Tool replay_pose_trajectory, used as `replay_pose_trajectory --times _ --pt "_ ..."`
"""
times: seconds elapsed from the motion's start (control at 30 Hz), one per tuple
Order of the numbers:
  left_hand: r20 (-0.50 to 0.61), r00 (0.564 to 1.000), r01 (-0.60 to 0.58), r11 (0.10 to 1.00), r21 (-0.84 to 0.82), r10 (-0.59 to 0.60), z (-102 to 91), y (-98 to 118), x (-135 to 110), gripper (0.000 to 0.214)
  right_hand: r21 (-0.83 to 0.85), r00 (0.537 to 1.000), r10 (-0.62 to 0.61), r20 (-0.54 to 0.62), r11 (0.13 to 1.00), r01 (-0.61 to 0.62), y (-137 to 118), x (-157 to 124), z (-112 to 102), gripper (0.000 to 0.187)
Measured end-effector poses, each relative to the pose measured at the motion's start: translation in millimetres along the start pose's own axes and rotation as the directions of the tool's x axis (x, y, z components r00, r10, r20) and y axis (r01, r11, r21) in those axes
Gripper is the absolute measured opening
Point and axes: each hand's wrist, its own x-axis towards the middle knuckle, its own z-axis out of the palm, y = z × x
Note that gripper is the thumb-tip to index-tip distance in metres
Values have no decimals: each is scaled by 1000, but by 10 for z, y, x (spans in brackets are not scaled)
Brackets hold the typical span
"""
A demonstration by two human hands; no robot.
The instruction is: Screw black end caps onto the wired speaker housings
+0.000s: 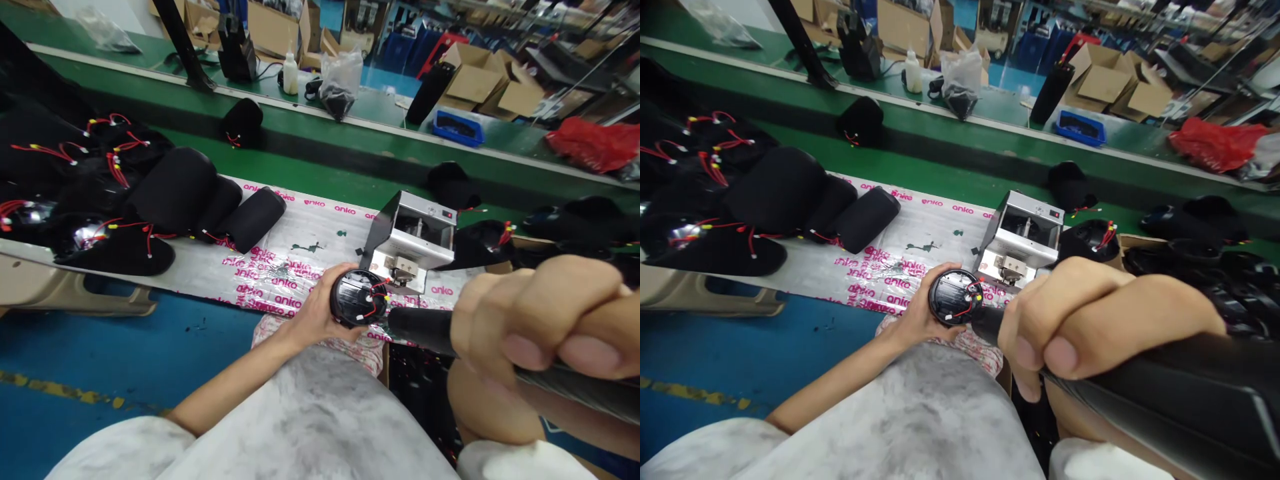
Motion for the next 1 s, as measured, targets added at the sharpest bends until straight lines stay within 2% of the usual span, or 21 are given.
replay_pose_trajectory --times 0.07,0.13,0.2,0.3,0.37,0.43,0.53,0.63,0.8,0.9,1.0 --pt "-3 1000 -11 1000 -1 11 -1 8 6 110 -43 991 -21 134 999 27 -22 54 5 24" --pt "-7 1000 -19 1000 -6 19 0 10 10 109 -62 984 7 178 998 5 -35 69 16 30" --pt "-8 1000 -24 1000 -12 23 -1 7 14 110 -61 988 22 151 998 -13 -40 68 47 30" --pt "-5 999 -37 999 -7 37 -4 4 22 112 -56 997 70 20 996 -69 -38 89 135 14" --pt "-2 999 -47 999 11 47 -6 6 29 113 -36 992 109 -60 993 -111 -27 126 208 25" --pt "1 999 -51 998 28 51 -4 11 35 112 -12 990 123 -70 992 -124 -9 172 275 36" --pt "-12 998 -61 998 34 62 3 13 35 112 -2 992 121 -25 993 -121 19 219 337 38" --pt "-16 998 -61 998 33 62 10 6 24 116 -8 993 110 35 994 -110 30 221 348 32" --pt "-11 999 -34 999 23 34 16 -11 1 119 -23 974 80 214 997 -77 39 183 338 23" --pt "-13 1000 -27 999 31 27 25 -1 0 119 18 983 33 178 999 -37 91 190 326 22" --pt "-1 1000 -19 999 43 19 40 29 11 117 54 966 -15 260 999 1 158 235 297 22"
